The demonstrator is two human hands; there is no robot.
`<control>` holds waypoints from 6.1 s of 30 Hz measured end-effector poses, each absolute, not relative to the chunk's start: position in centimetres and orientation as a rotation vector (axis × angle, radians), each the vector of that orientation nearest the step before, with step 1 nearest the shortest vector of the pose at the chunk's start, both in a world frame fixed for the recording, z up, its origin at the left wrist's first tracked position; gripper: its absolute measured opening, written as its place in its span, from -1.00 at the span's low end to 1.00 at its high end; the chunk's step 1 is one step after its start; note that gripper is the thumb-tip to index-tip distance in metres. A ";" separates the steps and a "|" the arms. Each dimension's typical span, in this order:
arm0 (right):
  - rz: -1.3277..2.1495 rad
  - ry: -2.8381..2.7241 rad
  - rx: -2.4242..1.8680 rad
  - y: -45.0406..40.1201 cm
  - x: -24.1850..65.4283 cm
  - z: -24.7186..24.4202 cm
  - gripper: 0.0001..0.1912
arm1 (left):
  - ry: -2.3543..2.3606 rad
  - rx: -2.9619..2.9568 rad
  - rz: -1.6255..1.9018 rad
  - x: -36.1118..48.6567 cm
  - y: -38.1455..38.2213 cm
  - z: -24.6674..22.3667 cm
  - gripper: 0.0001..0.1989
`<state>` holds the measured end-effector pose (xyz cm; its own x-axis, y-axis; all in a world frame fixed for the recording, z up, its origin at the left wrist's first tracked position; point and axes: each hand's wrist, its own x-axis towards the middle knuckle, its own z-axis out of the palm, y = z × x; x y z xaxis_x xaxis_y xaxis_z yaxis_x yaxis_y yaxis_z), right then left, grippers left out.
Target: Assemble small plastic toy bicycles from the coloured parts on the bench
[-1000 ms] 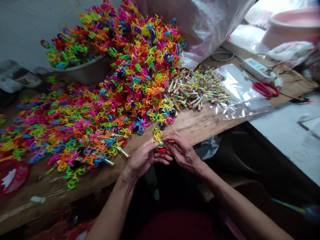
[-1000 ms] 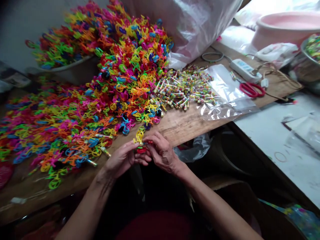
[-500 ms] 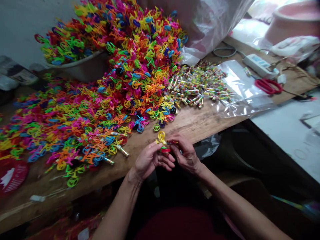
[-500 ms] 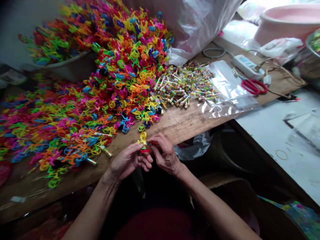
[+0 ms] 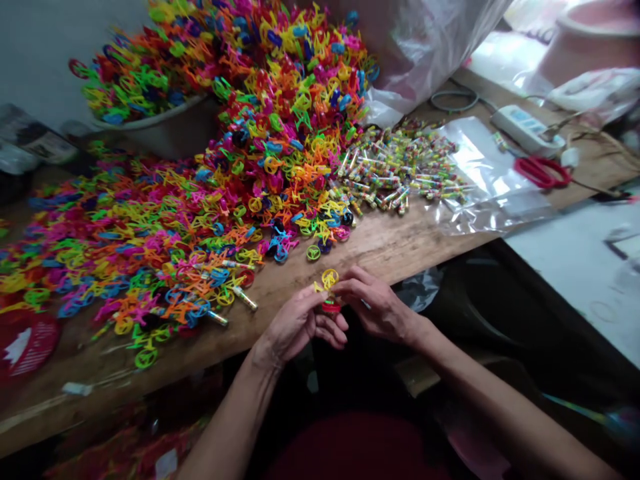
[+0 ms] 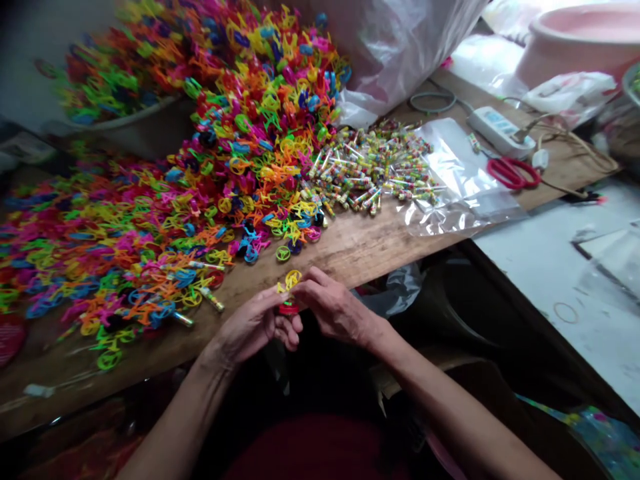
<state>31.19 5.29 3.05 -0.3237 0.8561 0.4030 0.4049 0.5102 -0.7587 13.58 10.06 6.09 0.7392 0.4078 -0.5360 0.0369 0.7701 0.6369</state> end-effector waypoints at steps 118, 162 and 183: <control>0.523 -1.739 -1.168 6.7 30.8 3.5 -0.85 | 0.904 0.707 0.548 14.7 10.7 8.0 -0.72; 0.881 -1.516 -1.035 7.0 31.2 4.2 -0.82 | 0.789 0.783 0.429 14.7 11.5 9.0 -0.79; 0.696 -1.933 -1.045 7.3 33.6 5.2 -0.81 | 0.904 0.900 0.292 15.0 12.0 8.8 -0.80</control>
